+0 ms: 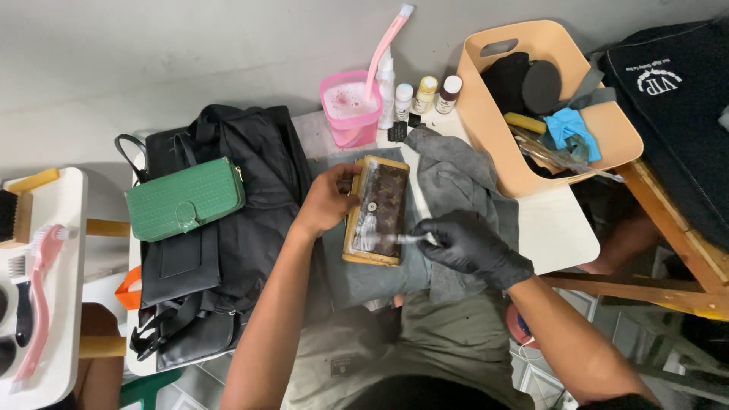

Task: The person scrubs the interior and exterior of a yellow wallet with a toothbrush and soapy water, then wipes it with a cloth. The person opens and closes the wallet to access different compartments and surfaces during cleaning.

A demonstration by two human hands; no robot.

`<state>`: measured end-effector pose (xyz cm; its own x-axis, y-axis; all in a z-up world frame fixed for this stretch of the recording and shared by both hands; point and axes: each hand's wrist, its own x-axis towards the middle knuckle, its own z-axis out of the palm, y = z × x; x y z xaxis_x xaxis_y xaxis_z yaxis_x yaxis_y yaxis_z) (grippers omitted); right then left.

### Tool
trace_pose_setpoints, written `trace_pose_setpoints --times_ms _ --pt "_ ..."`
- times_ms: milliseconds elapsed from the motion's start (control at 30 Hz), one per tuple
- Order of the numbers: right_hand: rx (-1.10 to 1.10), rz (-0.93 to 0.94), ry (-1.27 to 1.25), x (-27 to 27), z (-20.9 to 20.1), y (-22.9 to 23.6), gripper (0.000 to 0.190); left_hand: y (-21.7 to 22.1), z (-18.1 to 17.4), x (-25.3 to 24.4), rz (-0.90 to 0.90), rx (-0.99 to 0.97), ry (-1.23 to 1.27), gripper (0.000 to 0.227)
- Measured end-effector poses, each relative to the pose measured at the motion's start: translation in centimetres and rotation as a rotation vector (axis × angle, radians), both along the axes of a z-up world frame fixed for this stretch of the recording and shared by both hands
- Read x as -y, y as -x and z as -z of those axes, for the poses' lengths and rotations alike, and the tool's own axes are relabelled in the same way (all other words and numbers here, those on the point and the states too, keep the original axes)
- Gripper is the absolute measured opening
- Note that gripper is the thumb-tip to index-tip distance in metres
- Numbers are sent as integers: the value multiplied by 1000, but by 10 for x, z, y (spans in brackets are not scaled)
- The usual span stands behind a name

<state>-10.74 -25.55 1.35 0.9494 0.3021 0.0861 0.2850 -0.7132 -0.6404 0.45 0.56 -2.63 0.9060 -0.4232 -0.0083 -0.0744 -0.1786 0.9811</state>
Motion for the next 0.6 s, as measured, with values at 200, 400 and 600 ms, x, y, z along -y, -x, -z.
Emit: trace_pose_setpoints --times_ms 200,400,600 --pt "-23 2 -26 -3 4 11 13 6 -13 1 13 -4 -1 60" --pt "10 39 15 -1 6 11 14 4 -14 1 16 -1 3 59" --pt "48 73 -59 -1 7 13 16 8 -16 1 19 -16 17 57"
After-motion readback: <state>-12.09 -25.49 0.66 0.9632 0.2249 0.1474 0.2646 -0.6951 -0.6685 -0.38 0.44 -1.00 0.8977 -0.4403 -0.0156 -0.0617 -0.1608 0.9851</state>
